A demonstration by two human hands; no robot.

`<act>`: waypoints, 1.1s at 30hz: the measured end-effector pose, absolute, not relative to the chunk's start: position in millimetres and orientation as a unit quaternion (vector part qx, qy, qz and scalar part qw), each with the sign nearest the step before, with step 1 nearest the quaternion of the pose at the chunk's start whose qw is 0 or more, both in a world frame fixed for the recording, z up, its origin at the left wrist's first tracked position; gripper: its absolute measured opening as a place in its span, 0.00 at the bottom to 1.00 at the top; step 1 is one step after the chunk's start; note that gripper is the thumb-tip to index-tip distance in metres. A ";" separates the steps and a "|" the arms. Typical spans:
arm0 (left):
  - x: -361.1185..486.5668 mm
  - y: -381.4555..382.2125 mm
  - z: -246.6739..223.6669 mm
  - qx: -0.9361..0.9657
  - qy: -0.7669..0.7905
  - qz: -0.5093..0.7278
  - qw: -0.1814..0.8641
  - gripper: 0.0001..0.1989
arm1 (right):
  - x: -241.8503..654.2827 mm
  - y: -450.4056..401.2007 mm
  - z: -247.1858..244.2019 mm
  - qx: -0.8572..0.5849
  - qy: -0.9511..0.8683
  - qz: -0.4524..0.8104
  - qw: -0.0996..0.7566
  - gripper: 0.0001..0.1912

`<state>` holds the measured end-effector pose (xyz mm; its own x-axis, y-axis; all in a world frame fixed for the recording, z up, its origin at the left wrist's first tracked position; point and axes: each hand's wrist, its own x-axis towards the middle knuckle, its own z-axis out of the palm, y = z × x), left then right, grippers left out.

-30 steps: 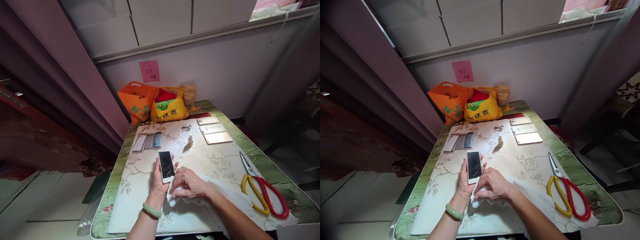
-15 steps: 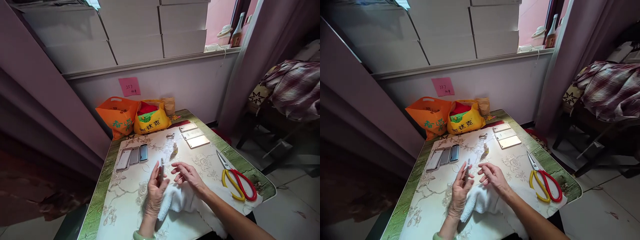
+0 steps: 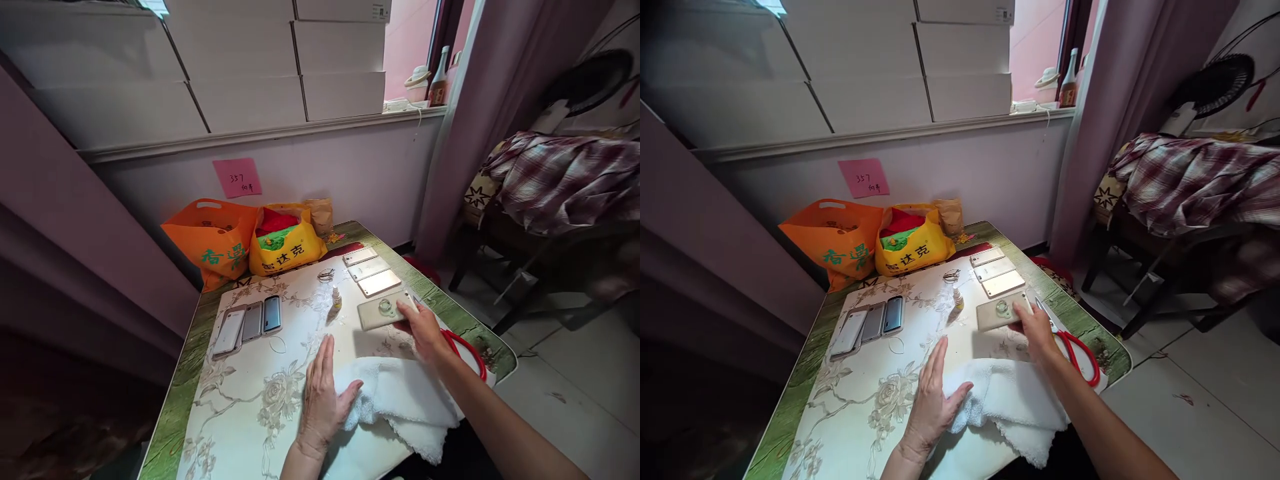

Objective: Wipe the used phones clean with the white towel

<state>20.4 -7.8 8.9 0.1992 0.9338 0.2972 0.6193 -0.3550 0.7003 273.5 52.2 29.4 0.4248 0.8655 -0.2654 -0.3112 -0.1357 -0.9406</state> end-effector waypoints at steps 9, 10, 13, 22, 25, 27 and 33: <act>14.6 -7.3 -7.2 0.721 0.518 0.350 0.299 0.22 | 323.5 100.7 12.6 -0.662 -0.281 0.419 0.554 0.12; 13.7 -7.1 -7.6 0.725 0.517 0.348 0.293 0.21 | 325.4 104.2 11.8 -0.672 -0.296 0.411 0.541 0.13; 12.1 -6.7 -8.7 0.731 0.516 0.346 0.283 0.21 | 334.6 112.6 12.8 -0.712 -0.348 0.364 0.489 0.15; 12.4 -6.2 -4.8 0.739 0.509 0.351 0.267 0.19 | 353.6 126.7 27.3 -0.817 -0.485 0.167 0.262 0.16; 11.4 -6.1 -5.8 0.751 0.509 0.342 0.245 0.19 | 351.1 128.4 32.3 -0.822 -0.510 0.133 0.213 0.18; 10.8 -6.1 -7.1 0.760 0.507 0.337 0.225 0.19 | 351.8 125.6 37.2 -0.822 -0.524 0.111 0.194 0.20; 11.2 -7.3 -9.3 0.790 0.498 0.331 0.133 0.19 | 362.6 81.2 43.8 -0.826 -0.543 0.066 0.138 0.20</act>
